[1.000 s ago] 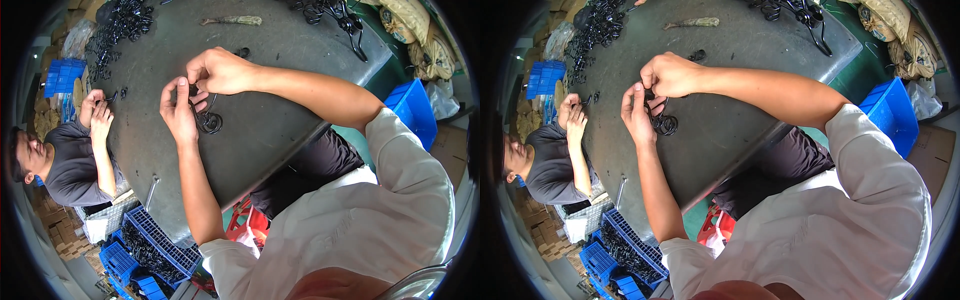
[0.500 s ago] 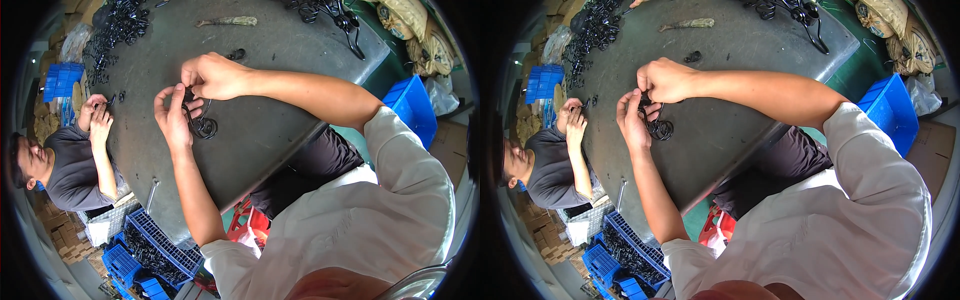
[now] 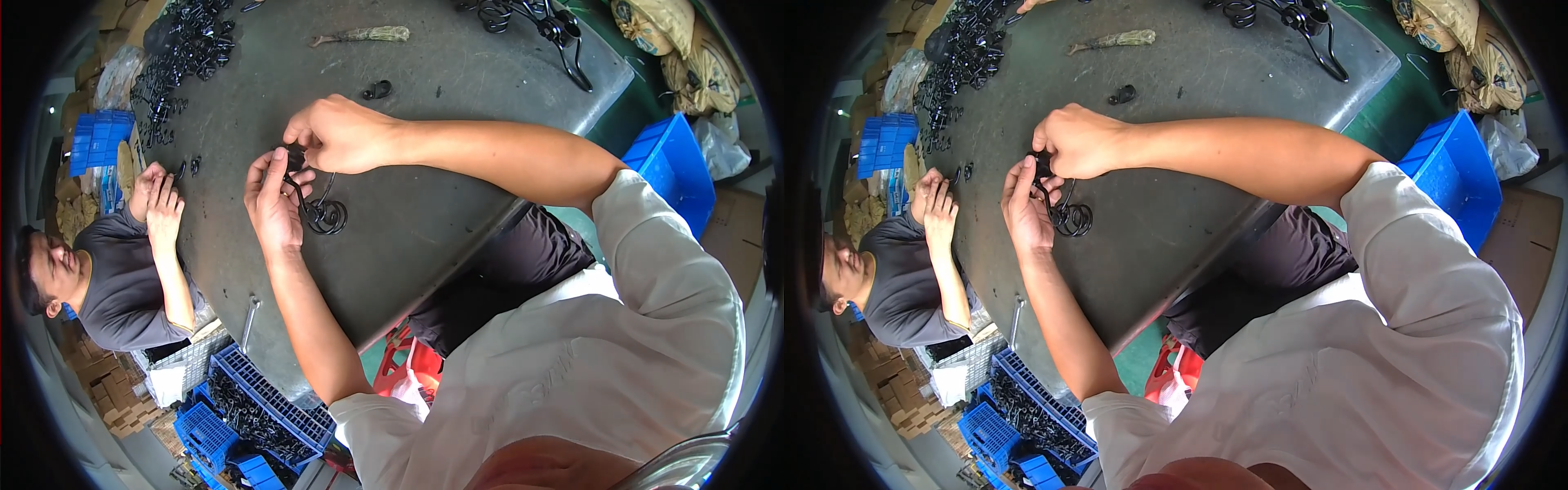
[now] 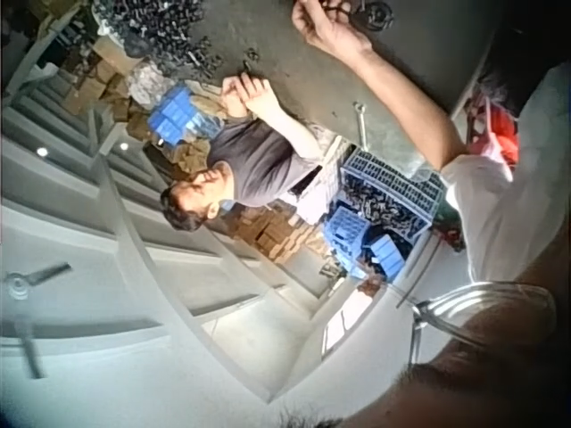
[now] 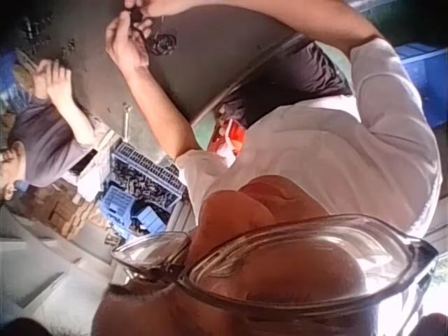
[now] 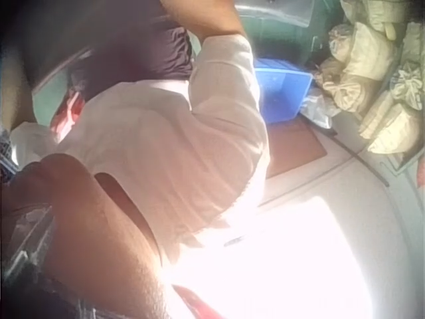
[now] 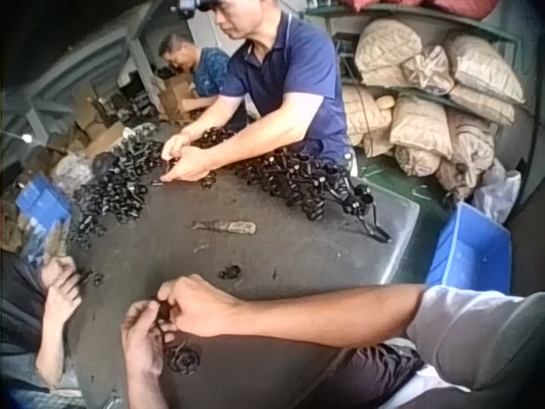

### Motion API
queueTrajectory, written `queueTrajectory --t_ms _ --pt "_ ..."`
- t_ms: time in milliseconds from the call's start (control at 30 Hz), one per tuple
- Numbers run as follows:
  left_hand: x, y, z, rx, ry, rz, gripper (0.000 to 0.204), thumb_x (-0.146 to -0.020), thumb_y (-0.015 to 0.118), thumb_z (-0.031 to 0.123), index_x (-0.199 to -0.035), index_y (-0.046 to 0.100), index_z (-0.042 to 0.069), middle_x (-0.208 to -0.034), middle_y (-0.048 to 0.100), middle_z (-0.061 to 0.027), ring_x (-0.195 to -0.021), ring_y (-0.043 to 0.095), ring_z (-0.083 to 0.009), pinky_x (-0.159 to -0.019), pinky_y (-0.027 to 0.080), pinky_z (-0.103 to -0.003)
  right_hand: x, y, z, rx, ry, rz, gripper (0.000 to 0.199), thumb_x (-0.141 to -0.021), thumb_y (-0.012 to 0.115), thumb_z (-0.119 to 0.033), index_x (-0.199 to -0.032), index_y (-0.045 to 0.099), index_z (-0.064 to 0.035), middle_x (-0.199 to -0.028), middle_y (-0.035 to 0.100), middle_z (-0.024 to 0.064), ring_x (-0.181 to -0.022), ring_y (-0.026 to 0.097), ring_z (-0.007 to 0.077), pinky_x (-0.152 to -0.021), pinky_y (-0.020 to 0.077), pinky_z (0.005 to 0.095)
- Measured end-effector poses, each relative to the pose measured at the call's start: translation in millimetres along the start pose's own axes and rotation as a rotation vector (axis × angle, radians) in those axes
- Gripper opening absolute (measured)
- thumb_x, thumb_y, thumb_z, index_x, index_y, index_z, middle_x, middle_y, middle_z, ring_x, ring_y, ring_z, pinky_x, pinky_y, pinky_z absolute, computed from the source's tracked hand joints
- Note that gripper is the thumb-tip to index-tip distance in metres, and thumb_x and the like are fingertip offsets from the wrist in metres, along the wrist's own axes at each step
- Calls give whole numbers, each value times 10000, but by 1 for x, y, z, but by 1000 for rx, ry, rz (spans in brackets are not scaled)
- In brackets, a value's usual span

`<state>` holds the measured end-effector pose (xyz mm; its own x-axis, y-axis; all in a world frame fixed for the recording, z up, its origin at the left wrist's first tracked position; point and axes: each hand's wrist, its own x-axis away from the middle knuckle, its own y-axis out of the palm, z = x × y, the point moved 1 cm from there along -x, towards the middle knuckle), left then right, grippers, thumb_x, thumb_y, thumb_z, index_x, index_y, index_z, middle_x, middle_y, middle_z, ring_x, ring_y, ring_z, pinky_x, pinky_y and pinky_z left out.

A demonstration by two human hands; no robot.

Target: The worker is assembling small mechanical components using a wrench at a factory workbench.

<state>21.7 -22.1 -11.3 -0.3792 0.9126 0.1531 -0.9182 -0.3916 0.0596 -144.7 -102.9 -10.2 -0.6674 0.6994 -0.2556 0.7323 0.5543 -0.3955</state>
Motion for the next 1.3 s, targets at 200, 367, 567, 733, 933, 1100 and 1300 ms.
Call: queueTrajectory --t_ms 200,367,567,733,933,1100,1300 --pt "-2 -10 -1 87 -12 -129 261 -988 695 258 -1112 617 41 -910 732 -98 -731 726 -164 -589 551 -247 2 -2 -4 -38 21 -19 376 -799 635 20 -1168 703 31 -963 727 186 -874 726 291 -776 572 396" --pt "-1 -10 2 125 -50 -128 274 -987 692 280 -1105 631 40 -923 736 -103 -731 732 -169 -587 554 -251 2 -4 -5 -46 27 -37 375 -801 635 22 -1168 709 15 -960 722 173 -855 721 281 -769 568 393" --pt "-3 -10 -2 85 -21 -90 297 -993 675 304 -1094 635 28 -906 733 -102 -728 730 -175 -606 572 -265 0 -3 -3 -53 43 -55 359 -808 637 22 -1160 708 10 -932 728 160 -840 719 268 -760 563 393" --pt "-3 -12 -2 109 -25 -119 266 -991 655 256 -1109 628 19 -916 733 -115 -741 730 -182 -613 576 -267 0 -1 -3 -44 50 -46 318 -817 650 12 -1131 700 10 -914 737 148 -843 721 261 -754 561 389" --pt "-4 -13 -3 114 -22 -134 253 -987 643 229 -1122 620 17 -937 736 -132 -753 729 -189 -623 580 -275 -1 -5 0 -20 31 -26 288 -841 657 -25 -1126 691 9 -930 748 160 -872 731 260 -768 561 383" --pt "-2 -10 0 84 -21 -139 249 -989 638 236 -1119 619 24 -973 749 -165 -755 729 -196 -635 579 -277 -18 -46 2 174 4 138 205 -912 631 -164 -1030 739 -36 -936 754 149 -887 731 283 -814 555 398" --pt "-3 -13 -3 104 -18 -172 265 -987 644 248 -1122 615 22 -981 752 -179 -761 728 -193 -644 575 -272 -18 -76 20 372 -102 -98 273 -843 699 -148 -1062 728 13 -950 750 180 -927 729 324 -829 562 402"
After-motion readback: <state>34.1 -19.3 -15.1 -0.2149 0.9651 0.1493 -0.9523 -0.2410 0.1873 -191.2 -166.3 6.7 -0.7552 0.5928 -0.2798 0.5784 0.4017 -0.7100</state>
